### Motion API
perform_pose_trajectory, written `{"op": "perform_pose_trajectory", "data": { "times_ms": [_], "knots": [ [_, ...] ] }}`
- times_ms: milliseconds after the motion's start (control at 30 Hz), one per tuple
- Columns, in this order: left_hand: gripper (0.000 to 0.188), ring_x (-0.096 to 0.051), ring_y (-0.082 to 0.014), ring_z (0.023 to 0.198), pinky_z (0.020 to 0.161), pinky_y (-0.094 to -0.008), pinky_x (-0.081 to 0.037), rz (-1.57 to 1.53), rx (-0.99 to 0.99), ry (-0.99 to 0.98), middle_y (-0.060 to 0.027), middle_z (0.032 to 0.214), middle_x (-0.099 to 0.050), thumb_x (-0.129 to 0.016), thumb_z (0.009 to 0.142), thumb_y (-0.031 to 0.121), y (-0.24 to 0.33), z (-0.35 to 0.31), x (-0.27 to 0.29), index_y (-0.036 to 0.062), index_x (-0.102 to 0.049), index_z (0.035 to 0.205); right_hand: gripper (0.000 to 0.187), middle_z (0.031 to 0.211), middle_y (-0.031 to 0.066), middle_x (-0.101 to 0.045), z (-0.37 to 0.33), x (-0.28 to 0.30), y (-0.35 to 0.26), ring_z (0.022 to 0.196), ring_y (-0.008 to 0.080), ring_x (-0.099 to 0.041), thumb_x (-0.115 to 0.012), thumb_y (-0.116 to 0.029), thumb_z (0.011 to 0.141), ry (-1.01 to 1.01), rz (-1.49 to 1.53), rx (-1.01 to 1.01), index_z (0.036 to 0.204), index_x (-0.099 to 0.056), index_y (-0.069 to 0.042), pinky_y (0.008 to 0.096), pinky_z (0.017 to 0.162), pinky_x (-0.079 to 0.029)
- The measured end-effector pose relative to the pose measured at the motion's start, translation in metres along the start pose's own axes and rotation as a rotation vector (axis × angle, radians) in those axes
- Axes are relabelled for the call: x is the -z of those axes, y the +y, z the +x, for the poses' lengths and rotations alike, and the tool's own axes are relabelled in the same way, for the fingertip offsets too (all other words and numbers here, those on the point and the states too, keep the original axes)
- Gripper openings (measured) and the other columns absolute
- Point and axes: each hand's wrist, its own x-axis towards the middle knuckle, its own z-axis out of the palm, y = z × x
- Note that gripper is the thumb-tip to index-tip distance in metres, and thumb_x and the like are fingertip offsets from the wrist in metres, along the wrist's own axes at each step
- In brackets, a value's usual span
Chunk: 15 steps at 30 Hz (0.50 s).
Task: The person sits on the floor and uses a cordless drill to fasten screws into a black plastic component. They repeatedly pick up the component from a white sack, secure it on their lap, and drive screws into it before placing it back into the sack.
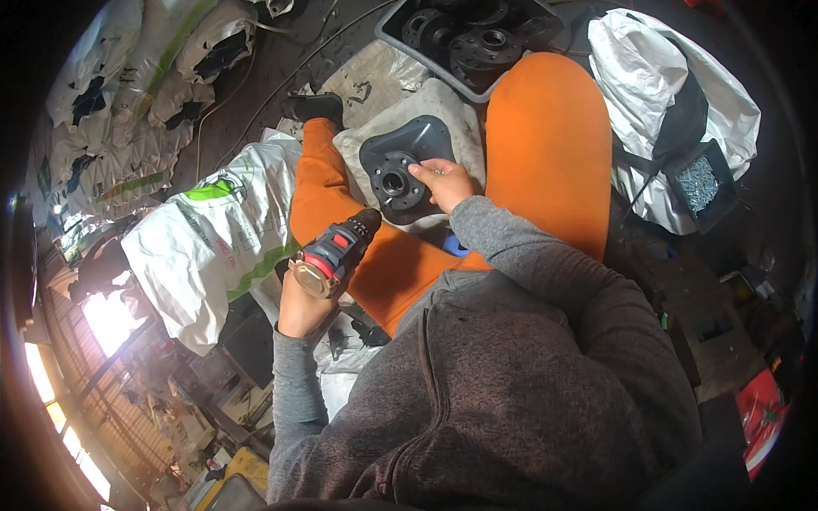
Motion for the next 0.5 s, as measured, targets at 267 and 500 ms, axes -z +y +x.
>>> {"op": "perform_pose_trajectory", "data": {
  "times_ms": [267,500],
  "knots": [
    [0.037,-0.069,-0.0339,0.084,0.073,-0.0375,-0.055,-0.01,0.012,-0.095,-0.016,0.09,-0.07,-0.074,0.073,0.014,0.0,0.023,0.013,0.0046,-0.064,0.108,0.052,0.094,0.0055,-0.068,-0.006,-0.003,-0.01,0.059,0.009,-0.048,-0.075,-0.038,0.083,0.009,0.0,-0.034,0.115,-0.065,0.002,0.0236,0.053,-0.041],
    [0.039,-0.067,-0.0294,0.091,0.083,-0.036,-0.053,0.001,0.081,-0.178,-0.0147,0.098,-0.068,-0.071,0.068,0.002,0.009,0.037,0.012,-0.0007,-0.063,0.106,0.048,0.084,0.0057,-0.068,-0.004,-0.011,-0.007,0.059,0.0087,-0.053,-0.075,-0.033,0.084,0.054,0.096,-0.04,0.114,-0.066,0.004,0.0241,0.053,-0.045]
  ]
}}
